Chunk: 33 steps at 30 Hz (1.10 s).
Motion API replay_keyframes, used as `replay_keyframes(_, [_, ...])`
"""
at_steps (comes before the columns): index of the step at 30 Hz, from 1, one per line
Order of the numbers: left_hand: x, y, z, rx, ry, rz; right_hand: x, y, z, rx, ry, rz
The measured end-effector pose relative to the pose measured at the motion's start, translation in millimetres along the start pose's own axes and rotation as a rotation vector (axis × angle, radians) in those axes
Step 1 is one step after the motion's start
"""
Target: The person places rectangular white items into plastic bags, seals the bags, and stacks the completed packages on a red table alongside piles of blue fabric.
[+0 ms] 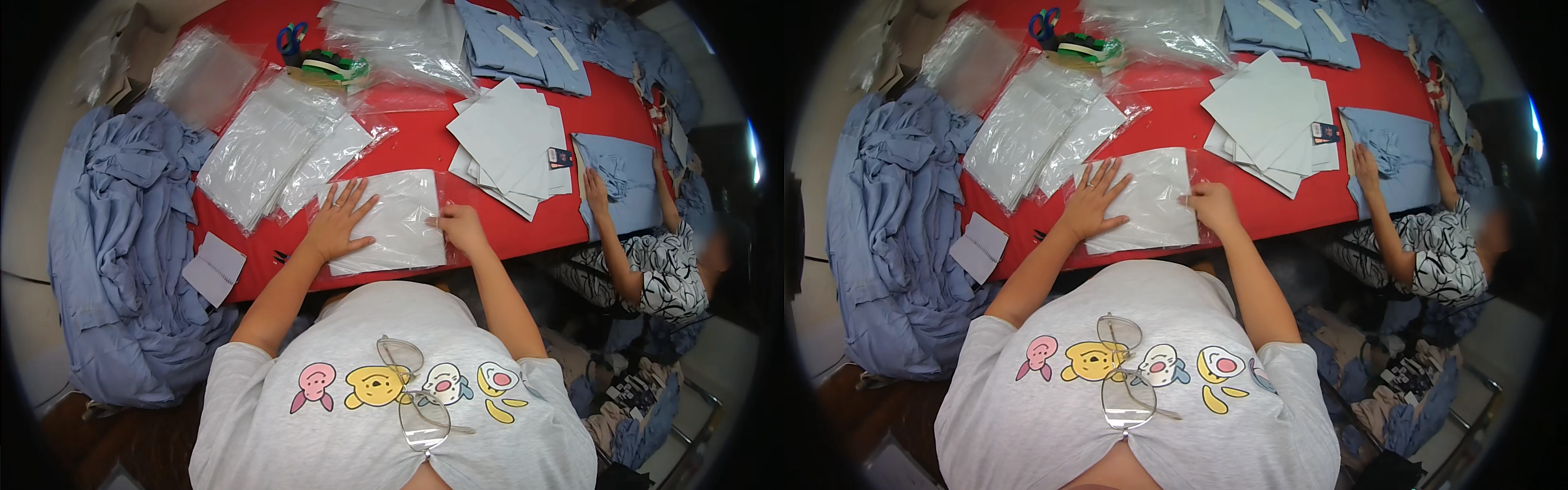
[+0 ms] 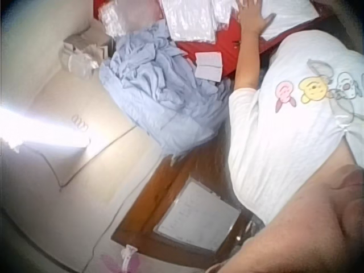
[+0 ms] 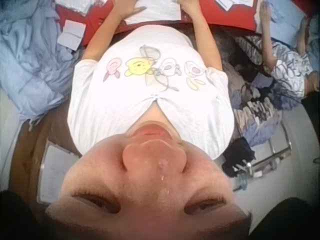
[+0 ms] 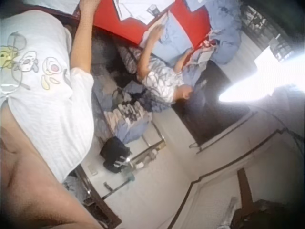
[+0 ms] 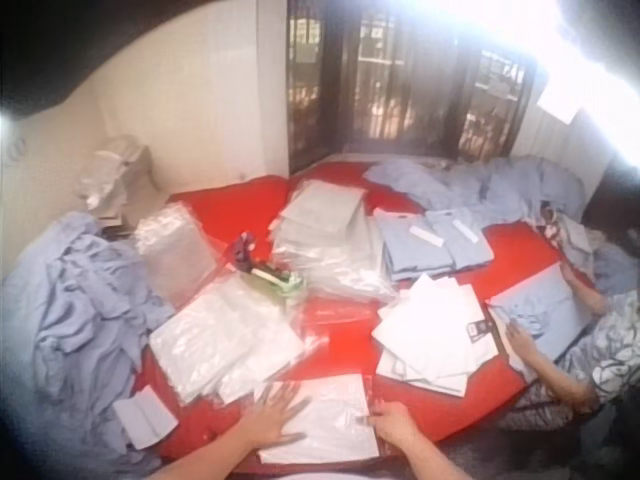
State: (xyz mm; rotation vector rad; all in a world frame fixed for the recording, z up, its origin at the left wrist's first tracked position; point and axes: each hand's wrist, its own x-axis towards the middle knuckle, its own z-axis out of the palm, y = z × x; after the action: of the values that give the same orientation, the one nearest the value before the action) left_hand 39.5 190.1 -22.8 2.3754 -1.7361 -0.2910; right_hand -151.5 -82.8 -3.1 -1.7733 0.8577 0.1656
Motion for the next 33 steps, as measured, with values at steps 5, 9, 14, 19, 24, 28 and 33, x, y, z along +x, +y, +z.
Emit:
replay_keyframes(5, [-1, -1, 4, -0.025, 0.054, -0.044, -56, -13, -169, 0.121, 0.427, -0.098])
replay_keyframes(9, [1, 3, 9, -0.018, 0.107, -0.062, -90, -16, -251, 0.261, 0.549, -0.071])
replay_keyframes(14, [22, 40, -8, -0.126, 0.127, -0.015, -29, 22, -206, 0.498, 0.586, 0.120])
replay_keyframes(19, [58, 80, 7, -0.106, 0.074, 0.132, 0, 74, -91, -0.022, 0.535, 0.054])
replay_keyframes(24, [72, 91, 29, -0.059, 0.018, 0.127, -15, 47, -20, -0.079, 0.512, -0.320])
replay_keyframes(28, [73, 91, 32, -0.116, 0.079, 0.138, -34, 15, 1, -0.261, 0.491, -0.504])
replay_keyframes(33, [76, 86, 32, -0.474, 0.269, -0.076, -37, 26, 12, -0.682, 0.382, -0.755])
